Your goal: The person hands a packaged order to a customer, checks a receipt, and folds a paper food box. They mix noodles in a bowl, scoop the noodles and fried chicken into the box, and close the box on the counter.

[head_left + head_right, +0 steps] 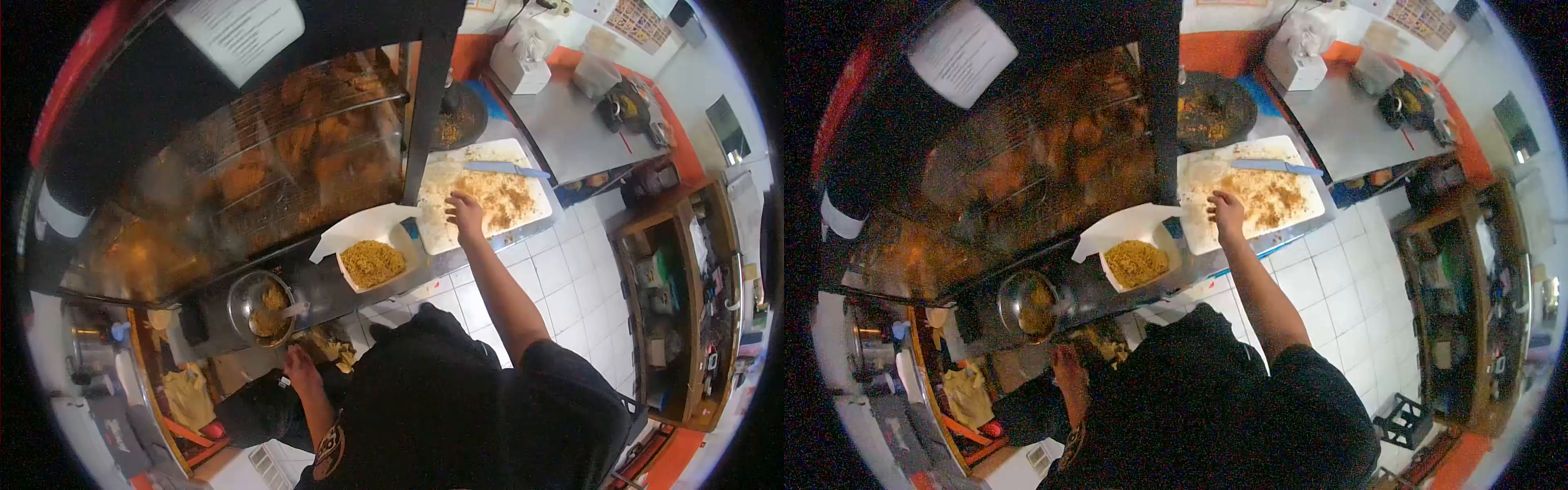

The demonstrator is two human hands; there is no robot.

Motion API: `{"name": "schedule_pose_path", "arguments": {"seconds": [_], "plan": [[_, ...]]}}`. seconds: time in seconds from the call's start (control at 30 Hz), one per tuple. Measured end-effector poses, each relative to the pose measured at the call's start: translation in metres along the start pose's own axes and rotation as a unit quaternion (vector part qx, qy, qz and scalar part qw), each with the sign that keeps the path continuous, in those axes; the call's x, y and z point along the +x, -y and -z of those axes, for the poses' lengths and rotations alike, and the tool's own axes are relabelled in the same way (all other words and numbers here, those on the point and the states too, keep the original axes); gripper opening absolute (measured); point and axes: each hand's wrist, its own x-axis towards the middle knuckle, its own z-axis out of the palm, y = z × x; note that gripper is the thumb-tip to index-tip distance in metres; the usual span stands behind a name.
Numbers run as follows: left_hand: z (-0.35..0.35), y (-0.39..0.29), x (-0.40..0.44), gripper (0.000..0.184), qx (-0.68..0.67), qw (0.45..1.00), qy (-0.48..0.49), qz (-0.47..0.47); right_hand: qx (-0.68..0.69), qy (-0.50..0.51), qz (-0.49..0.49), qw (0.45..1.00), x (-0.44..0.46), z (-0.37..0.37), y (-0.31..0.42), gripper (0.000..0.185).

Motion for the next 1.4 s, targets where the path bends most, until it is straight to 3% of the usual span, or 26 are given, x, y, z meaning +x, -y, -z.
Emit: {"name": "schedule_pose_path", "arguments": {"seconds": [0.1, 0.17, 0.2, 0.27, 0.33, 0.37, 0.4, 0.5, 0.6, 0.63, 0.7, 0.87, 0.9, 0.97, 1.07, 1.2, 1.4], "plan": [[-0.042, 0.015, -0.035, 0.032, 0.045, 0.999, -0.004, 0.013, 0.103, -0.026, -0.153, 0.982, 0.061, -0.022, 0.021, 0.026], [-0.057, 0.036, -0.044, 0.034, 0.138, 0.989, -0.032, 0.049, 0.157, 0.015, -0.194, 0.968, 0.152, -0.014, -0.025, 0.028], [-0.067, 0.048, -0.05, 0.034, 0.165, 0.984, 0.044, 0.058, 0.181, 0.036, -0.217, 0.959, 0.183, -0.007, -0.04, 0.029], [-0.097, 0.07, -0.057, 0.035, 0.222, 0.953, 0.194, 0.073, 0.143, 0.036, -0.078, 0.986, 0.194, 0.005, -0.036, 0.023], [-0.207, 0.057, -0.108, 0.034, 0.307, 0.929, 0.18, 0.099, 0.193, 0.071, 0.048, 0.978, 0.158, 0.013, -0.015, 0.02], [-0.238, 0.059, -0.114, 0.034, 0.342, 0.903, 0.243, 0.09, 0.257, 0.108, 0.103, 0.955, 0.106, 0.019, 0.023, 0.02], [-0.264, 0.064, -0.12, 0.034, 0.374, 0.873, 0.302, 0.082, 0.299, 0.148, 0.093, 0.938, 0.067, 0.025, 0.05, 0.024], [-0.352, 0.086, -0.153, 0.036, 0.414, 0.796, 0.421, -0.132, 0.324, 0.279, 0.095, 0.899, -0.013, 0.048, 0.088, 0.037], [-0.428, 0.102, -0.18, 0.036, 0.489, 0.643, 0.387, -0.445, 0.439, 0.327, 0.005, 0.837, -0.078, 0.051, 0.107, 0.041], [-0.435, 0.108, -0.184, 0.034, 0.484, 0.632, 0.374, -0.477, 0.449, 0.322, -0.019, 0.833, -0.099, 0.051, 0.117, 0.044], [-0.443, 0.116, -0.187, 0.031, 0.473, 0.603, 0.348, -0.54, 0.473, 0.427, -0.02, 0.771, -0.113, 0.056, 0.123, 0.048], [-0.429, 0.117, -0.193, 0.024, 0.393, 0.476, 0.367, -0.695, 0.282, 0.274, -0.05, 0.918, -0.099, 0.059, 0.114, 0.043], [-0.426, 0.12, -0.193, 0.023, 0.428, 0.493, 0.354, -0.67, 0.246, 0.245, -0.058, 0.936, -0.096, 0.056, 0.113, 0.045], [-0.417, 0.128, -0.188, 0.022, 0.494, 0.525, 0.32, -0.615, 0.314, 0.296, -0.106, 0.896, -0.092, 0.051, 0.108, 0.057], [-0.404, 0.125, -0.178, 0.021, 0.489, 0.568, 0.264, -0.607, 0.378, 0.37, -0.17, 0.832, -0.096, 0.034, 0.101, 0.067], [-0.392, 0.104, -0.19, 0.02, 0.502, 0.55, 0.199, -0.636, 0.332, 0.506, -0.142, 0.783, -0.113, 0.01, 0.111, 0.071], [-0.378, 0.083, -0.19, 0.03, 0.524, 0.491, 0.165, -0.676, 0.253, 0.591, -0.114, 0.757, -0.133, -0.019, 0.118, 0.076]]}}
